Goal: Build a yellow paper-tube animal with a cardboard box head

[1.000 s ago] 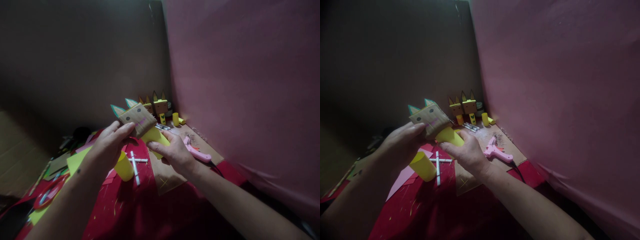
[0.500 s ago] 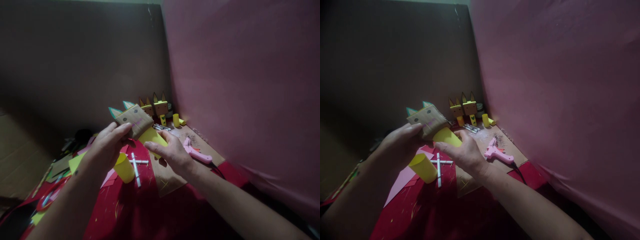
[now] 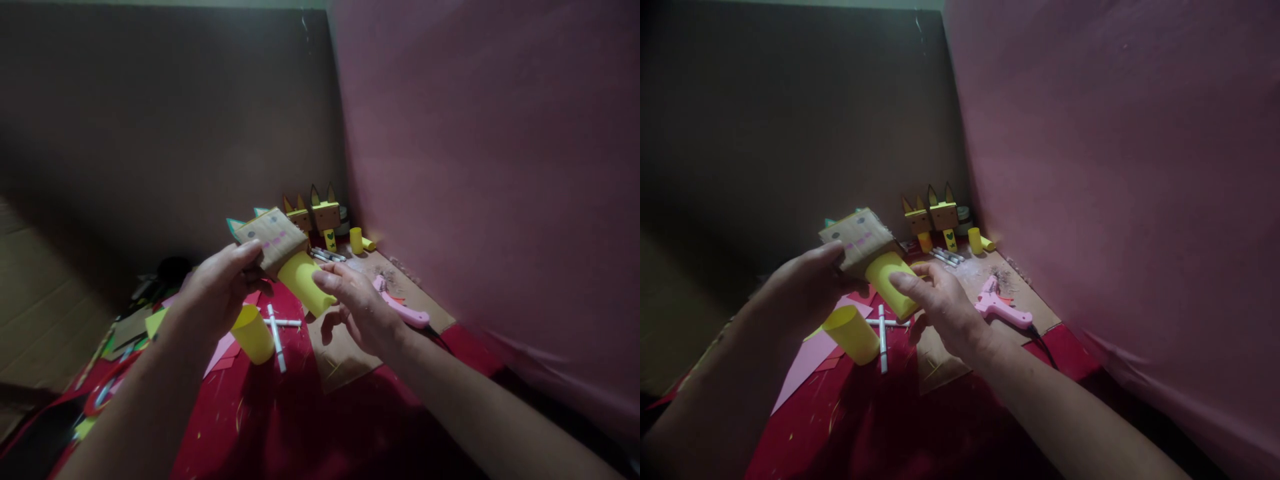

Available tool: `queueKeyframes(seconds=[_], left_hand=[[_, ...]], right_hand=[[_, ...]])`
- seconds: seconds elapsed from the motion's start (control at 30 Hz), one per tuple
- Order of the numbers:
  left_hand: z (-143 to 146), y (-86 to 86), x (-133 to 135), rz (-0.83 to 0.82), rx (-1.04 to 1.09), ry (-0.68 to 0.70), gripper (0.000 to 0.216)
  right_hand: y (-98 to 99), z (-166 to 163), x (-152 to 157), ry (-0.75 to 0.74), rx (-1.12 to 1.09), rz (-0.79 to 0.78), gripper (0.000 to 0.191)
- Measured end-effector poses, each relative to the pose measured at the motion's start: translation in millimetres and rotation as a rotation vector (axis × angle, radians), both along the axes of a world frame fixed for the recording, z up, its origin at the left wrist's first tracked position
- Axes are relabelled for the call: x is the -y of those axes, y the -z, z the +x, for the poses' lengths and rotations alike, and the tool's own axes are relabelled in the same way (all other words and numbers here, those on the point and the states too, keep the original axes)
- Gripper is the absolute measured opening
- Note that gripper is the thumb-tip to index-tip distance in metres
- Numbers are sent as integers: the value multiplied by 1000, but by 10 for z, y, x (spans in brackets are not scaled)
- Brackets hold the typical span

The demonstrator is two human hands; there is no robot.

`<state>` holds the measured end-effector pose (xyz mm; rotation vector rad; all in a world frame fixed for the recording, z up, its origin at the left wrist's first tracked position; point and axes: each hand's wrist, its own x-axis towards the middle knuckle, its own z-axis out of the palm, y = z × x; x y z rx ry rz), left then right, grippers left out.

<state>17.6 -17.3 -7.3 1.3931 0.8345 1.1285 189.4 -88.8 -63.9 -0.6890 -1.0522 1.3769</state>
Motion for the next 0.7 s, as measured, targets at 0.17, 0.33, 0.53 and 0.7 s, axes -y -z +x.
queueKeyframes(seconds=[0.17,0.33,0.53,0.7], left_hand=[[-1,39,-3,37,-32,38,42],[-42,65,-31,56,-58,98,38],[-23,11,43,133,-80,76,48],[1,-15,84,162,-64,81,46]], right_hand=[[4,15,-38,-165,9,5,35],[42,-2,-60,-128,-51,13,31],[68,-45,-55,-87,-50,65,33],[74,-43,-60,-60,-39,77,38]])
